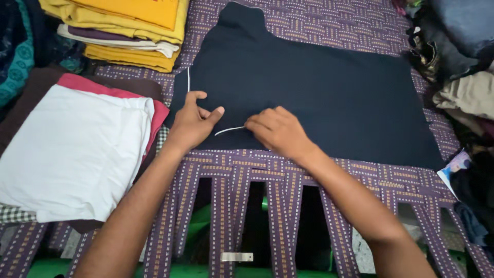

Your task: The person unfolds and folds a navy blue polo shirt on a patterned bedspread, smoothing the fabric by hand and carefully aligning the collar and sleeves.

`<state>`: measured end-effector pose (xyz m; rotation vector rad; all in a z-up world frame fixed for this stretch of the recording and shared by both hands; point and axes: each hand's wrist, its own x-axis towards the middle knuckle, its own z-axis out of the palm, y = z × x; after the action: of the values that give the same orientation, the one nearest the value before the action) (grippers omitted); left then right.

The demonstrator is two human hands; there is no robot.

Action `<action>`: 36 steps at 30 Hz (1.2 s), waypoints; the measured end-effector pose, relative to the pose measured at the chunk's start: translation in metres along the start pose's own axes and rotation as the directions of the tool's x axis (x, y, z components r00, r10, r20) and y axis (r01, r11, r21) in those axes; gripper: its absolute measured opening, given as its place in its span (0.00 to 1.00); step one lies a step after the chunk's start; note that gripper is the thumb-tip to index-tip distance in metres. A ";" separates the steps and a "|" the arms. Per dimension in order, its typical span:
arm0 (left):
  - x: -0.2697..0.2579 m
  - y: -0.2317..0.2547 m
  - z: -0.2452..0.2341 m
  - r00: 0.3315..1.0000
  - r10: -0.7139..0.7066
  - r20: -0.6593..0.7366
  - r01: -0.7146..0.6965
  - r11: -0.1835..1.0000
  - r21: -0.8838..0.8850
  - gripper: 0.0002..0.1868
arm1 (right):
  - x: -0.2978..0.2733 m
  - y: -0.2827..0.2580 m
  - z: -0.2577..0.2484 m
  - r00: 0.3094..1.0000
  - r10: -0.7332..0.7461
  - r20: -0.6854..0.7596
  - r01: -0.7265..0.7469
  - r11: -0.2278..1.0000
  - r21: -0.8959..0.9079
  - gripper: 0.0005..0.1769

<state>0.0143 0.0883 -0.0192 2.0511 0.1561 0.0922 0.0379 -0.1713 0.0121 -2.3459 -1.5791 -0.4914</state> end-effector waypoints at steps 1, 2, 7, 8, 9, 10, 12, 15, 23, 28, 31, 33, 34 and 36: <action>-0.002 0.000 -0.002 1.000 -0.024 -0.001 0.024 0.999 -0.023 0.35 | 0.000 -0.004 0.002 1.000 -0.027 -0.015 0.028 0.999 0.032 0.14; -0.003 0.001 -0.004 0.999 -0.049 0.000 0.049 0.998 -0.046 0.34 | 0.001 -0.006 0.003 0.998 -0.054 -0.030 0.056 0.996 0.063 0.14; -0.011 0.011 -0.013 1.000 0.028 -0.011 -0.026 0.990 0.138 0.35 | 0.006 -0.013 -0.003 0.988 -0.083 0.128 0.079 0.996 0.034 0.15; -0.012 0.014 -0.014 0.999 0.047 -0.008 -0.045 0.984 0.174 0.35 | 0.005 -0.014 -0.004 0.992 -0.072 0.102 0.069 0.997 0.035 0.16; -0.015 0.018 -0.013 0.990 0.136 -0.045 -0.122 0.964 0.235 0.33 | 0.005 -0.015 -0.004 0.996 -0.046 0.080 0.043 0.998 0.048 0.19; -0.020 0.021 -0.009 0.971 0.226 -0.076 -0.195 0.935 0.297 0.31 | 0.006 -0.016 -0.003 0.998 -0.020 0.059 0.017 0.998 0.061 0.21; -0.022 0.025 0.002 0.908 0.415 -0.051 -0.366 0.847 0.385 0.27 | 0.005 -0.019 0.001 0.999 0.022 0.034 -0.024 0.997 0.077 0.27; -0.020 0.021 0.023 0.787 0.609 0.094 -0.577 0.675 0.460 0.27 | 0.001 -0.024 0.013 0.995 0.077 0.057 -0.082 0.991 0.104 0.36; -0.019 -0.002 0.045 0.860 0.488 0.150 -0.452 0.588 0.671 0.30 | -0.013 -0.003 0.022 0.944 0.208 0.256 -0.256 0.951 0.175 0.46; -0.017 -0.008 0.047 0.882 0.451 0.136 -0.404 0.576 0.711 0.36 | -0.035 0.054 0.022 0.845 0.361 0.395 -0.391 0.920 -0.003 0.43; -0.019 -0.009 0.046 0.899 0.423 0.112 -0.371 0.601 0.709 0.41 | -0.068 0.091 0.011 0.780 0.446 0.439 -0.455 0.886 -0.093 0.41; -0.017 -0.009 0.045 0.909 0.405 0.095 -0.347 0.613 0.710 0.43 | -0.095 0.114 -0.001 0.753 0.502 0.426 -0.484 0.861 -0.160 0.40; -0.016 -0.010 0.044 0.914 0.395 0.092 -0.337 0.615 0.713 0.44 | -0.111 0.125 -0.007 0.742 0.532 0.408 -0.499 0.845 -0.193 0.40; -0.016 -0.011 0.045 0.922 0.379 0.084 -0.319 0.617 0.719 0.45 | -0.148 0.144 -0.020 0.746 0.576 0.334 -0.511 0.817 -0.267 0.37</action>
<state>0.0033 0.0514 -0.0497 2.8669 -0.2135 0.4137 0.1178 -0.3569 -0.0371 -3.0113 -0.8960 0.0116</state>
